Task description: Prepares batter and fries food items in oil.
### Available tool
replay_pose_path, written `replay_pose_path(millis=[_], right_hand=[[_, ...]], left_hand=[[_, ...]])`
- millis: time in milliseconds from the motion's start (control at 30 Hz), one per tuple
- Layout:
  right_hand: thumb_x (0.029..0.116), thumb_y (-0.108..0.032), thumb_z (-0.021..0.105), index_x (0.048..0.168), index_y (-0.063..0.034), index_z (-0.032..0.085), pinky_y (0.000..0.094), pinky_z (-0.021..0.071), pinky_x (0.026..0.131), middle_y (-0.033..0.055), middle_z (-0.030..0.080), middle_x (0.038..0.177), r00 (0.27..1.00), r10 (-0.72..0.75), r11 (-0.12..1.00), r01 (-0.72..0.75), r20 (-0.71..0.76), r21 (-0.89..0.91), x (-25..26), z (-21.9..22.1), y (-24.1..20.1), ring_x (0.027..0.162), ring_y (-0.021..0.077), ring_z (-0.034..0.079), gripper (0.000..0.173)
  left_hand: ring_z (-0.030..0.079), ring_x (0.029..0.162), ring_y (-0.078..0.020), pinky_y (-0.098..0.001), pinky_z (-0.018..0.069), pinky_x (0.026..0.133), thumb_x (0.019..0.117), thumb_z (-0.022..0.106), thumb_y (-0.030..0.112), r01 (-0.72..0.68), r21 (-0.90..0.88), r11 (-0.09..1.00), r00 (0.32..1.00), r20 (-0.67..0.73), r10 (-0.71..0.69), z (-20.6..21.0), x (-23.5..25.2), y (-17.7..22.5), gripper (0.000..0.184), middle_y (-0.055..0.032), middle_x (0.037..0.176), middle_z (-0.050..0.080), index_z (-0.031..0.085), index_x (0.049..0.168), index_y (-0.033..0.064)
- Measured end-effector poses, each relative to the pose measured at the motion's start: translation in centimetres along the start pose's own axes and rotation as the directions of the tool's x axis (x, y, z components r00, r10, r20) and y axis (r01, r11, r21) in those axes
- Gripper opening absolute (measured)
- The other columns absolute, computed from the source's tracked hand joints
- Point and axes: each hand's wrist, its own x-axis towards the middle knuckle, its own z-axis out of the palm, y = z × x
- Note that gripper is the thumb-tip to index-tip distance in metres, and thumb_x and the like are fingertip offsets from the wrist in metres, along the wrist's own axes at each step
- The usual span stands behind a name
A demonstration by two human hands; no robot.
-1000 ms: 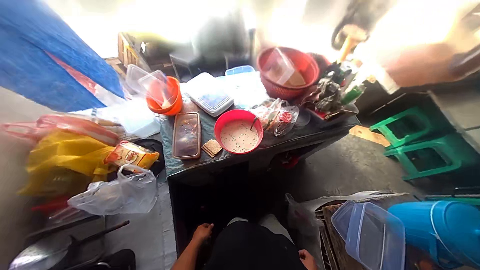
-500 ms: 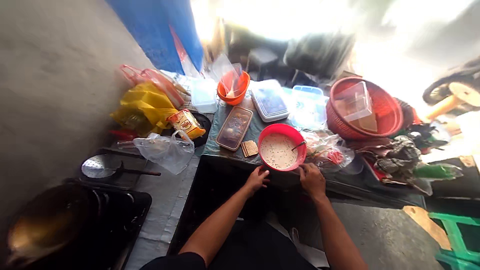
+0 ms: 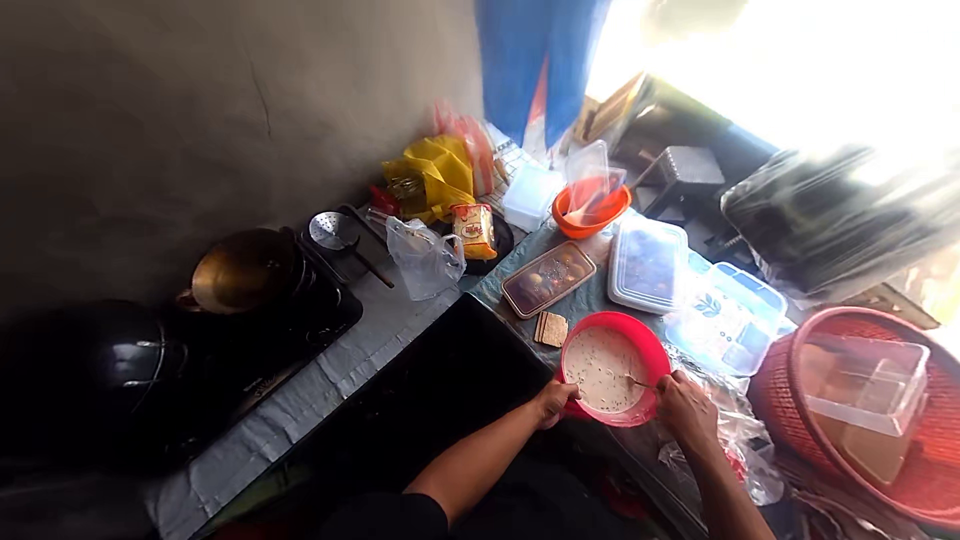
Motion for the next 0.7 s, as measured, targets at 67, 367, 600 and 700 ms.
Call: replay_pose_path(millis=[67, 367, 600, 700], right_hand=[[0.0996, -0.026, 0.057, 0.107, -0.0134, 0.072, 0.0581, 0.0555, 0.079, 0.0120, 0.073, 0.110, 0.998, 0.007, 1.000, -0.006, 0.062, -0.016, -0.3, -0.4, 0.0, 0.101, 0.0336, 0.071, 0.020], [0.1028, -0.027, 0.052, 0.107, -0.0108, 0.073, 0.0547, 0.0562, 0.084, 0.0123, 0.071, 0.115, 0.995, -0.005, 1.000, 0.005, 0.096, 0.004, -1.8, 0.0, -0.6, 0.104, 0.0319, 0.070, 0.027], [0.1048, -0.029, 0.049, 0.112, -0.0119, 0.072, 0.0524, 0.0552, 0.088, 0.0108, 0.070, 0.115, 0.988, -0.025, 0.995, 0.010, 0.155, 0.099, -2.9, -0.2, -1.6, 0.109, 0.0297, 0.068, 0.029], [0.1049, -0.031, 0.049, 0.111, -0.0124, 0.072, 0.0528, 0.0550, 0.087, 0.0105, 0.070, 0.114, 0.991, -0.038, 0.989, 0.019, 0.125, 0.149, -2.8, 0.4, -1.8, 0.107, 0.0290, 0.068, 0.030]], left_hand=[[0.071, 0.101, -0.0342, -0.0526, 0.0610, 0.081, 0.0928, 0.055, 0.001, -0.021, -0.071, 0.997, 0.999, 0.025, 0.023, -0.3, 0.0, -0.4, 0.059, -0.0207, 0.119, 0.068, 0.039, 0.149, 0.0086], [0.072, 0.098, -0.0348, -0.0516, 0.0618, 0.076, 0.0894, 0.053, -0.004, -0.110, -0.091, 0.990, 0.992, -0.077, 0.103, -0.2, -2.1, -1.2, 0.061, -0.0215, 0.117, 0.068, 0.042, 0.148, 0.0089], [0.072, 0.096, -0.0336, -0.0499, 0.0627, 0.076, 0.0931, 0.052, -0.002, -0.143, -0.038, 0.989, 0.984, -0.115, 0.137, 0.3, -4.4, -0.6, 0.055, -0.0215, 0.115, 0.069, 0.043, 0.146, 0.0055], [0.073, 0.098, -0.0348, -0.0511, 0.0627, 0.078, 0.0940, 0.051, -0.002, -0.157, -0.037, 0.987, 0.982, -0.116, 0.152, 0.4, -4.2, -0.4, 0.054, -0.0225, 0.116, 0.069, 0.042, 0.147, 0.0045]])
